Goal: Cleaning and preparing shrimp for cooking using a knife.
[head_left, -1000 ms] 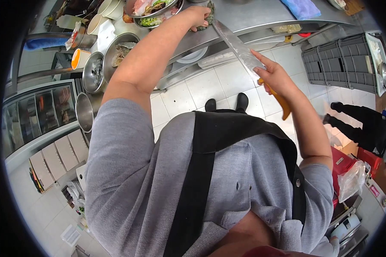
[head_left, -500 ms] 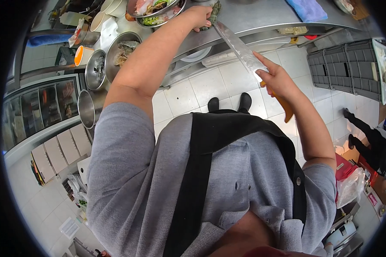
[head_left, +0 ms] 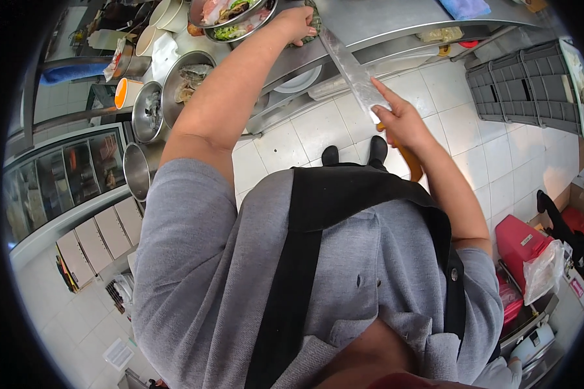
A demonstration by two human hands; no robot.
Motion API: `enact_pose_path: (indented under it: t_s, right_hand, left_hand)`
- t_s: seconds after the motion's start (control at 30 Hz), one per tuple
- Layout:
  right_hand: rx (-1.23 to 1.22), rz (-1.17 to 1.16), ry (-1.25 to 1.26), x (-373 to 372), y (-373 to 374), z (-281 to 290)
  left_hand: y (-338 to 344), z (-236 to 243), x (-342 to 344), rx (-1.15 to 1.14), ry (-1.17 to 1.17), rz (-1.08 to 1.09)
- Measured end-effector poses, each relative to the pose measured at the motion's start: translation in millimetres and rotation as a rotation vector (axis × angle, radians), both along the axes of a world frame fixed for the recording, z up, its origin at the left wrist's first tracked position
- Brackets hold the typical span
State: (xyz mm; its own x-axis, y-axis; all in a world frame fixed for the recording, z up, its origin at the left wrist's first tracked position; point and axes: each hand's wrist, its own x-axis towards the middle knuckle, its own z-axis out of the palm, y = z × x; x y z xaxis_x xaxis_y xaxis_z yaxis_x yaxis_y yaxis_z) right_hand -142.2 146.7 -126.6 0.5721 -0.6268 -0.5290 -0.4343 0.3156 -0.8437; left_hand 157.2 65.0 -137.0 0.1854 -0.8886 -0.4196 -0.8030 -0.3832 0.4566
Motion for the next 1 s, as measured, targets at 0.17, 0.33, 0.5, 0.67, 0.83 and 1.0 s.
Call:
enact_pose_path:
  t_s: [0.17,0.33,0.5,0.67,0.83,1.0]
  right_hand:
    - [-0.057,0.124,0.08,-16,-26,12]
    - [-0.071,0.101,0.03,-2,-23,8]
    - [0.015,0.081,0.018,-8,-14,3]
    - [0.053,0.041,-0.04,5,-5,-1]
    - [0.128,0.006,-0.04,9,11,0]
    - [0.11,-0.034,-0.051,19,17,-5]
  left_hand:
    - [-2,6,2,0.035,-0.018,-0.083]
    - [-3,1,4,0.024,0.024,-0.059]
    - [-2,-2,7,0.046,0.041,-0.039]
    - [0,-23,22,-0.085,0.148,0.06]
    - [-2,-28,23,-0.107,0.15,0.077]
    - [10,-31,21,-0.216,0.218,0.153]
